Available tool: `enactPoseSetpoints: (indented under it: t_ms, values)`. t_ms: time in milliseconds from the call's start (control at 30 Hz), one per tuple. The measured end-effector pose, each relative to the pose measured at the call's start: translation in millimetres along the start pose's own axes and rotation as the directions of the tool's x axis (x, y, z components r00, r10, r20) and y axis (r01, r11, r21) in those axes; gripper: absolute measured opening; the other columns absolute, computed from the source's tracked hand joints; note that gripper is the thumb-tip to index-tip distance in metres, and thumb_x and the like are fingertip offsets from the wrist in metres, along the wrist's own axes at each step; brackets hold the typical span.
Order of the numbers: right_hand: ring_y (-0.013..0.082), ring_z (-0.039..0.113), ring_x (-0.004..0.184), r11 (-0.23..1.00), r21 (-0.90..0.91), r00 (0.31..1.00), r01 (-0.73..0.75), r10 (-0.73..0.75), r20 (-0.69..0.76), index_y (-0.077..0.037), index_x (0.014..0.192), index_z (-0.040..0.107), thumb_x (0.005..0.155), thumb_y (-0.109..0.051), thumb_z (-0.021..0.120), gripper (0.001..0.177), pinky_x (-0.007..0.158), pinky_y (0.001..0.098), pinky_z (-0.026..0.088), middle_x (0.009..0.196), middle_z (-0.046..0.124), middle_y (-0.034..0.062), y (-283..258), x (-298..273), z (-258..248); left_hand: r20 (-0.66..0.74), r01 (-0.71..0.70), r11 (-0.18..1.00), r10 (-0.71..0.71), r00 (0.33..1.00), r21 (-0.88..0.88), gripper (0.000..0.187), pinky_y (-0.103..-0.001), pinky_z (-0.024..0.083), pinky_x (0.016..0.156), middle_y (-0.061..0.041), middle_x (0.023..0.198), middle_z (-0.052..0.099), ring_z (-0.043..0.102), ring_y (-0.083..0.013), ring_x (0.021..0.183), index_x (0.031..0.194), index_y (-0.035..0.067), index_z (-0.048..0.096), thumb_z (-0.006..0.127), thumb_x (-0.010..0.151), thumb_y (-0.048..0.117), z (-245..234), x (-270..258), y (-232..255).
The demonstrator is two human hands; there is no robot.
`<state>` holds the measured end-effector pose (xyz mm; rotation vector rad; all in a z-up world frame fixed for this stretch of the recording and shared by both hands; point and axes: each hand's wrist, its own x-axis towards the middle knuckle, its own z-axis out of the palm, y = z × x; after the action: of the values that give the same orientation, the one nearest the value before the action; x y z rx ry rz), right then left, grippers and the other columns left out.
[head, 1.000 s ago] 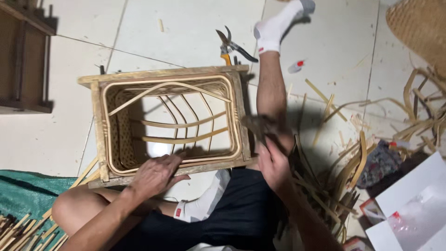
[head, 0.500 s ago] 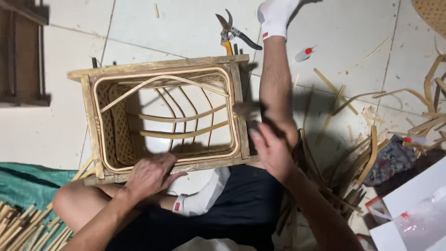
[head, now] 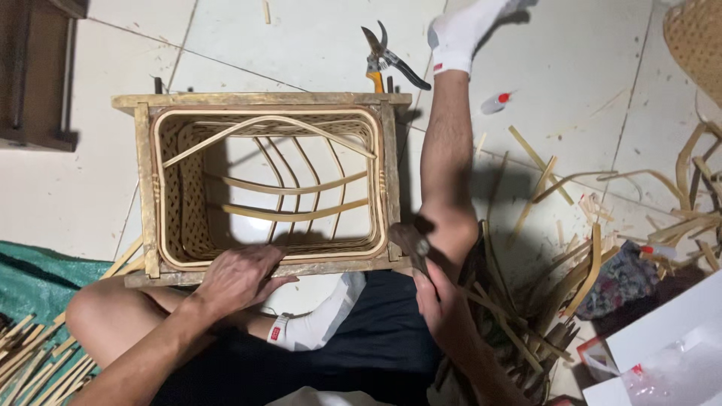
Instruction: The person sits on the floor and weaves thin bamboo strips into a rectangular basket frame. They use a hammer to tap the strips into place and a utility knife to trim excess material, gradually building up the basket's structure.
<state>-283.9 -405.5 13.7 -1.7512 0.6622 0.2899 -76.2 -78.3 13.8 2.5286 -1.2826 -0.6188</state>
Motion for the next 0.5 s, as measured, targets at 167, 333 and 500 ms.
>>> enactPoseSetpoints:
  t_ms: [167, 333, 500]
  values:
    - [0.0195, 0.059, 0.062, 0.987, -0.078, 0.989, -0.14, 0.136, -0.05, -0.005, 0.138, 0.055, 0.101, -0.021, 0.051, 0.041, 0.058, 0.0336, 0.052, 0.07, 0.062, 0.01, 18.6, -20.4, 9.6, -0.056, -0.012, 1.0, 0.011, 0.998, -0.019, 0.048, -0.041, 0.06, 0.063, -0.015, 0.084, 0.074, 0.072, -0.0308, 0.069, 0.1, 0.004, 0.065, 0.065, 0.091, 0.051, 4.7, -9.1, 1.8]
    - [0.0242, 0.069, 0.083, 0.653, -0.506, 0.763, 0.564, -0.646, 0.016, -0.003, 0.138, 0.05, 0.111, -0.019, 0.052, 0.031, 0.072, 0.0341, 0.056, 0.1, 0.069, 0.0227, 12.2, -27.7, 22.7, -0.078, 0.002, 1.0, -0.004, 0.997, -0.017, 0.049, -0.042, 0.06, 0.066, -0.015, 0.087, 0.074, 0.071, -0.0307, 0.072, 0.105, 0.005, 0.065, 0.066, 0.09, 0.052, 4.7, -8.4, 4.0]
    - [0.0264, 0.071, 0.06, 0.975, -0.196, 0.995, -0.101, 0.096, -0.034, -0.005, 0.129, 0.062, 0.095, -0.021, 0.057, 0.037, 0.058, 0.0399, 0.056, 0.069, 0.071, 0.0175, -6.3, -33.9, 16.5, -0.06, 0.012, 0.999, -0.009, 0.998, 0.041, 0.056, -0.039, 0.061, 0.059, -0.019, 0.099, 0.073, 0.071, -0.0276, 0.067, 0.116, 0.002, 0.064, 0.063, 0.091, 0.053, 6.7, -5.9, 2.2]
